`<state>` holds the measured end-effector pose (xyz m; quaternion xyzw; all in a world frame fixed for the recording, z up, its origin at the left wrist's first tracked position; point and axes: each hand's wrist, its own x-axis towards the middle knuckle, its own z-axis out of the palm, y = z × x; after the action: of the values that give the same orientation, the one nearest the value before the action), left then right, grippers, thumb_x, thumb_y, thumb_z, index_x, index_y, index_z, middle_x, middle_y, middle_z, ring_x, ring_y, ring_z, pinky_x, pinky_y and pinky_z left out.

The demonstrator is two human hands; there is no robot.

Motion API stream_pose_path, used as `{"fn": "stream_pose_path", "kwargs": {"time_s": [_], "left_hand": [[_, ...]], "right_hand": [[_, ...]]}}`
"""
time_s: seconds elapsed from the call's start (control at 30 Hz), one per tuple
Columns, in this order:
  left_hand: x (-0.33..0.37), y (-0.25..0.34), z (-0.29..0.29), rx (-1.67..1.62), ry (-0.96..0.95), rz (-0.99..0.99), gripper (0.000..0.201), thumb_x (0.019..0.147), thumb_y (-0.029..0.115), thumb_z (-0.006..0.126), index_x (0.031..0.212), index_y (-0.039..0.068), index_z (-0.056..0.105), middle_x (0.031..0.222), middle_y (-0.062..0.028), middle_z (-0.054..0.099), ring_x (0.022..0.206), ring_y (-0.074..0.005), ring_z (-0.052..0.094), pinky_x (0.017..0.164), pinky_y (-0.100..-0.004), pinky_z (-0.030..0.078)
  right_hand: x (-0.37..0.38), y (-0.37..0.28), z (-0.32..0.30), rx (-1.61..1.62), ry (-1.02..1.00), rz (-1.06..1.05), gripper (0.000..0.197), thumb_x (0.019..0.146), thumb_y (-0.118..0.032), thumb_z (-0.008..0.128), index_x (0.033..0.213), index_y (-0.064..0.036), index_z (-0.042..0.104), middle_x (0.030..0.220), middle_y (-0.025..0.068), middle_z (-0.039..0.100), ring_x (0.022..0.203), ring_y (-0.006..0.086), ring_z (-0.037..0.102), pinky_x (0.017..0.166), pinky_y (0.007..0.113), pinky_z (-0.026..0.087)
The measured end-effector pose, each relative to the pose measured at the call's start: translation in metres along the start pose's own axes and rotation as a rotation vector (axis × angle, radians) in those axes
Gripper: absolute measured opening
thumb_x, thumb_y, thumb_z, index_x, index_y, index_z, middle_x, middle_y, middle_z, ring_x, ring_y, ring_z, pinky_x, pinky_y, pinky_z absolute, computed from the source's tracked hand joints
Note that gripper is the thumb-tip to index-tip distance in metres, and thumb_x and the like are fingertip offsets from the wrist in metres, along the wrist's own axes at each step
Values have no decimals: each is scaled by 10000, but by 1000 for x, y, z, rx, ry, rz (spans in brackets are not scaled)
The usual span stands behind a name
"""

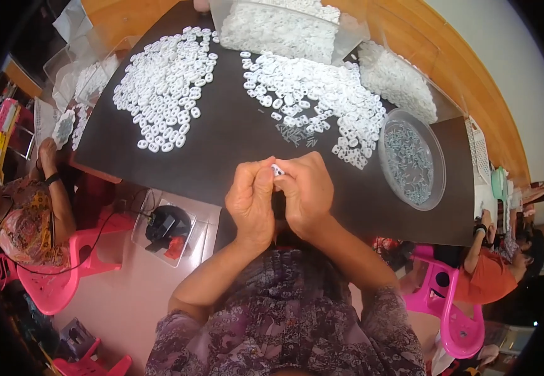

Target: Manually inserting small metal pins into white plastic connector components.

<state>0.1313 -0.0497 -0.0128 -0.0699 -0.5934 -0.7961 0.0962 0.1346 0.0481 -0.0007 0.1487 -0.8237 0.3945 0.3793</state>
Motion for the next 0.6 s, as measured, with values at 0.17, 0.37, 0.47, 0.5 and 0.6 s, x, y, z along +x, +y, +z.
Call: {"fn": "stream_pose_path", "kwargs": {"time_s": [0.17, 0.37, 0.47, 0.5, 0.6], "left_hand": [[39, 5, -16, 414, -261, 186, 145, 813, 22, 591, 949, 35, 637, 799, -126, 601, 695, -269, 590, 636, -335, 463], [107, -6, -35, 758, -335, 398, 92, 769, 23, 606, 852, 53, 630, 777, -131, 604, 735, -310, 594, 641, -372, 456], [125, -15, -33, 796, -383, 337, 96, 778, 74, 599, 862, 41, 633, 807, -142, 618, 777, -336, 598, 678, -403, 456], [130, -18, -33, 823, -364, 321, 96, 778, 74, 599, 862, 41, 633, 807, -142, 618, 777, -336, 598, 678, -403, 456], [137, -24, -33, 848, -355, 303, 97, 779, 77, 599, 860, 42, 638, 822, -153, 626, 786, -333, 606, 681, -402, 458]], "right_hand": [[21, 12, -45, -62, -131, 284, 119, 787, -49, 643, 902, -23, 625, 777, 65, 564, 691, 146, 540, 634, 270, 433], [125, 98, -130, -415, 235, 177, 149, 777, -79, 654, 896, 10, 645, 793, 73, 638, 735, 135, 579, 680, 257, 452], [166, 157, -193, -685, 214, 190, 156, 783, -115, 642, 904, -18, 661, 797, 92, 655, 732, 163, 596, 676, 282, 460], [174, 167, -200, -749, 164, 236, 156, 782, -118, 636, 906, -30, 668, 804, 102, 657, 737, 189, 601, 676, 299, 462], [176, 155, -187, -1326, 15, -140, 154, 773, -80, 611, 906, -46, 678, 798, 117, 647, 751, 249, 595, 679, 342, 461]]}}
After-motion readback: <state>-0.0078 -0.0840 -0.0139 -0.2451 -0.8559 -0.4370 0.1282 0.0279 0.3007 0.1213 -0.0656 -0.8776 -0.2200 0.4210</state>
